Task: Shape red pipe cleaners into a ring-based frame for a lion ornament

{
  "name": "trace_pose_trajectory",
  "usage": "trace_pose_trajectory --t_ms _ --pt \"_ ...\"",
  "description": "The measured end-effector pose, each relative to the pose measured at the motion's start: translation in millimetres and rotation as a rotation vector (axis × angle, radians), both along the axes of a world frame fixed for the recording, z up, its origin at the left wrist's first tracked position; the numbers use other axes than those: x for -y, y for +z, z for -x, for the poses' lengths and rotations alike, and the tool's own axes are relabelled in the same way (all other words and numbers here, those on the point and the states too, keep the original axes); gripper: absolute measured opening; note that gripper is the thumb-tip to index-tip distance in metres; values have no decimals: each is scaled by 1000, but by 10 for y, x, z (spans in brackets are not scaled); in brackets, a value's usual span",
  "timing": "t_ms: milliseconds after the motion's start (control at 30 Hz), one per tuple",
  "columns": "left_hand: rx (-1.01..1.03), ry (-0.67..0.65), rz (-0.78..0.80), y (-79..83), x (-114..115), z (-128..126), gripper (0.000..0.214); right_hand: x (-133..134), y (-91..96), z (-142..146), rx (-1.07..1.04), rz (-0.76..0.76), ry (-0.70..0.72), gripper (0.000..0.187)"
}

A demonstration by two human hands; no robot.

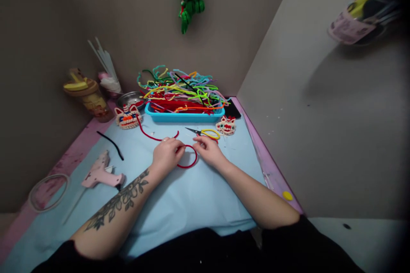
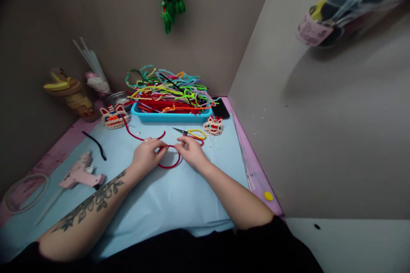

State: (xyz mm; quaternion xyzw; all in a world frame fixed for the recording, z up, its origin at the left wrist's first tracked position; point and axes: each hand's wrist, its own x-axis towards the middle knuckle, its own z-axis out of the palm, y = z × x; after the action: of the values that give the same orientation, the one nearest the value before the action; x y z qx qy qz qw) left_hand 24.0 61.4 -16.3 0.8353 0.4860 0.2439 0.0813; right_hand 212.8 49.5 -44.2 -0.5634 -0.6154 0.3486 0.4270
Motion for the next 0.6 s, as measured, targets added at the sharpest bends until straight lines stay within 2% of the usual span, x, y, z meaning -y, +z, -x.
trace_pose_trajectory --t_ms 100,300,367,433,500,600 --pt "165 105 41 40 -31 39 17 -14 74 -38 -106 -56 -137 31" --pt "343 196 60 37 -40 35 20 73 88 84 -125 96 44 26" --pt "371 207 106 14 -57 29 21 83 71 111 -146 136 56 28" --pt "391 197 214 -10 -98 47 25 66 54 91 -147 134 37 28" --pt "384 132 369 -25 -150 94 28 35 45 30 -92 124 30 26" --pt "236 10 516 -13 -202 193 32 -8 61 -96 121 137 105 23"
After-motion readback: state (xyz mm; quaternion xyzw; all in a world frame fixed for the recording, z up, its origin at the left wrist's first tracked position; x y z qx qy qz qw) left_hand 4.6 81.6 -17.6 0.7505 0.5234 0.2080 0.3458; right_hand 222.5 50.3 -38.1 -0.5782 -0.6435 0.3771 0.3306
